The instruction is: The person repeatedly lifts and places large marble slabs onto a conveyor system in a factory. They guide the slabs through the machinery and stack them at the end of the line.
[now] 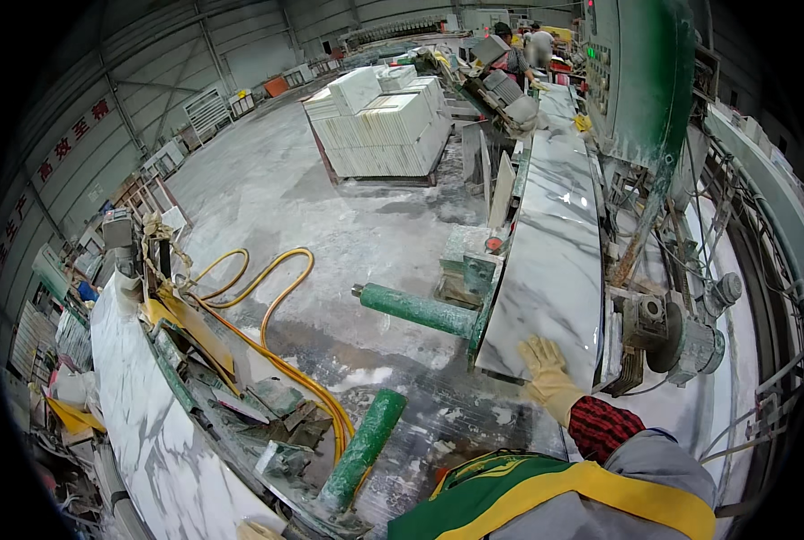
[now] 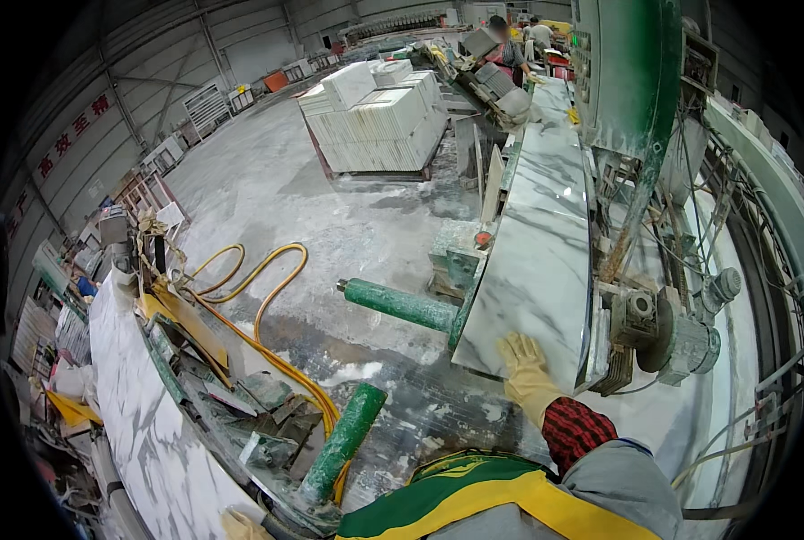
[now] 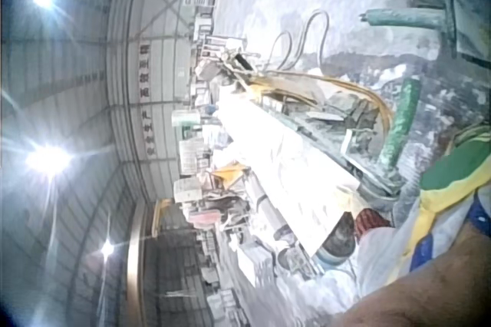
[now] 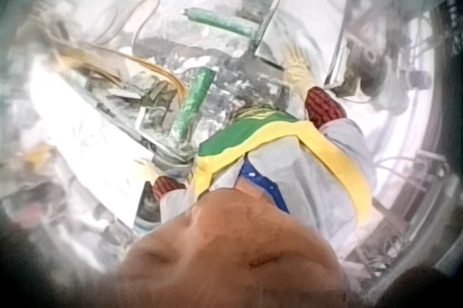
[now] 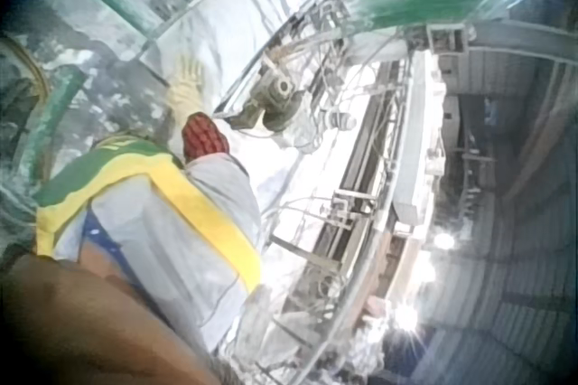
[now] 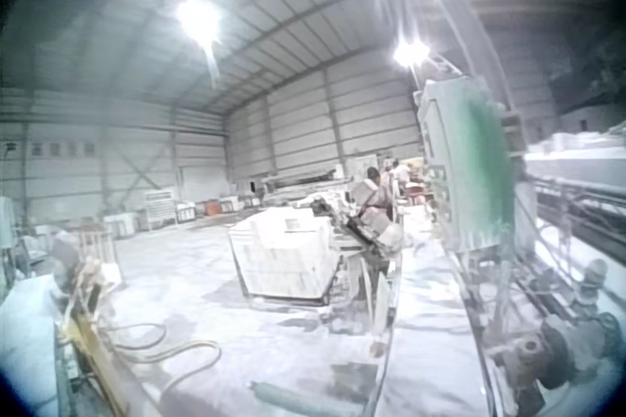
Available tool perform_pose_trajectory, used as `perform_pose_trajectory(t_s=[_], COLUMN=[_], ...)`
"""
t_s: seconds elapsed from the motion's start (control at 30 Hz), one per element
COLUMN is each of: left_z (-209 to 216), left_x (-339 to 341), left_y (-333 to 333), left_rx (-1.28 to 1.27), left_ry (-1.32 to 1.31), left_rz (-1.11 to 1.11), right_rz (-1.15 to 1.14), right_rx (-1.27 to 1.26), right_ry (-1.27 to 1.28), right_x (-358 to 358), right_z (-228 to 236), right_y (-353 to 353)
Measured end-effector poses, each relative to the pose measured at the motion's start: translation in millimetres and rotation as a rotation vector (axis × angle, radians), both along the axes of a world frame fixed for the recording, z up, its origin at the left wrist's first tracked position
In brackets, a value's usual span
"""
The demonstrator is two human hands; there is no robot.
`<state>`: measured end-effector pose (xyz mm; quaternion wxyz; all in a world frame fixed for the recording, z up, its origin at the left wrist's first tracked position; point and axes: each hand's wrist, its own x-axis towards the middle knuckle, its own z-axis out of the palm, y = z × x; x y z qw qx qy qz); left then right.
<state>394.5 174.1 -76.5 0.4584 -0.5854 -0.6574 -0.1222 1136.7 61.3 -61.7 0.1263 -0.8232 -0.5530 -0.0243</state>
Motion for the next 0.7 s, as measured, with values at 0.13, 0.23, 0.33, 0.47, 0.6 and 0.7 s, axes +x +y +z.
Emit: perform_pose_trajectory(t_s=[0.13, 0.23, 0.33, 0.47, 0.6, 0.7], left_z=[-38, -49, -56, -38, 6, 9], left_x=[-47, -34, -52, -8, 21, 16], left_y=[13, 24, 22, 7, 8, 4], left_rx=[-0.243, -0.263, -0.278, -0.13, 0.117, 0.036], left_ry=[0.025, 0.068, 0.157, 0.145, 0.105, -0.04], left_rz=[0.1, 0.098, 0.098, 0.077, -0.012, 0.043], right_rz=[0.048, 0.016, 0.049, 0.004, -0.017, -0.02], right_rx=[-0.09, -0.074, 0.037, 0.048, 0.056, 0.059], right_ry=[0.053, 0.022, -0.021, 0.001, 0.021, 0.006], right_x=[-2, 1, -6, -12, -13, -14], right_z=[6, -6, -8, 4, -1, -11], right_y=[0, -11, -10, -15, -12, -11])
